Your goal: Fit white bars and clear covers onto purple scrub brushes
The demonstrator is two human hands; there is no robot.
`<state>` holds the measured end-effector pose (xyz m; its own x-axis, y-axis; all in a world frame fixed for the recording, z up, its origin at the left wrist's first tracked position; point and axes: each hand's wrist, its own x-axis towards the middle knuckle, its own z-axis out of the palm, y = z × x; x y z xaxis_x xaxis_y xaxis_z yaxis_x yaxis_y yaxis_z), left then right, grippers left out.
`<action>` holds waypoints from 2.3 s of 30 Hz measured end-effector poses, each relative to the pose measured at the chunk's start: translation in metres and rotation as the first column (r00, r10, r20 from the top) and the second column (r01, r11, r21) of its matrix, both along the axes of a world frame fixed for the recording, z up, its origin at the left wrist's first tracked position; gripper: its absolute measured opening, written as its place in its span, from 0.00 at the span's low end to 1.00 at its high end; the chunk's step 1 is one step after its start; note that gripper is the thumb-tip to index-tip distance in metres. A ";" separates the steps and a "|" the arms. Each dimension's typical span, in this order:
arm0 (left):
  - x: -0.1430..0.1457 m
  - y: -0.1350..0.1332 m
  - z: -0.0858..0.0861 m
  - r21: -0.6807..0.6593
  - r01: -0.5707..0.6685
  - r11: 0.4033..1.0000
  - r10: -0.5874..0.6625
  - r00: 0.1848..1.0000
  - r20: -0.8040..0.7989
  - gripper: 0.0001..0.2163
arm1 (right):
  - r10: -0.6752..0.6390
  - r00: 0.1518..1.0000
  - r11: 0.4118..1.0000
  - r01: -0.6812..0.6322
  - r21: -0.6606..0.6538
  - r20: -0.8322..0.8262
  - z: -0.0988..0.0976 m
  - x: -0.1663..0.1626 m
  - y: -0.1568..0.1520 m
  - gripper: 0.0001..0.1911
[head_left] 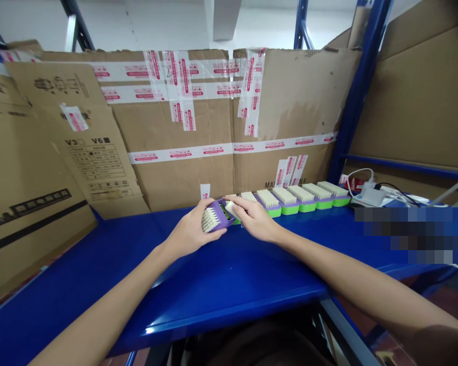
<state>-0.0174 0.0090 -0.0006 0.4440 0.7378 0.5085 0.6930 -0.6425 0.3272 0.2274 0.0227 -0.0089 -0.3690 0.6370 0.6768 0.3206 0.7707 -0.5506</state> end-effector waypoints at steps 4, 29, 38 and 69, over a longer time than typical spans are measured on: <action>0.003 0.000 -0.002 0.034 0.033 0.999 -0.033 0.999 0.007 0.35 | -0.043 0.999 0.997 0.043 0.063 -0.008 0.000 -0.001 0.000 0.20; 0.005 0.004 -0.010 0.159 0.054 0.986 -0.052 0.999 -0.011 0.37 | -0.070 0.996 0.988 0.062 0.143 0.057 -0.002 0.000 -0.001 0.20; 0.006 -0.002 -0.006 0.142 0.142 0.980 -0.141 0.990 -0.016 0.39 | -0.056 0.998 0.981 0.056 0.187 -0.003 0.000 -0.002 -0.007 0.13; 0.018 0.000 -0.012 0.099 0.152 0.983 -0.161 0.982 0.093 0.36 | -0.171 0.951 0.984 0.154 0.086 0.257 0.021 -0.001 -0.020 0.15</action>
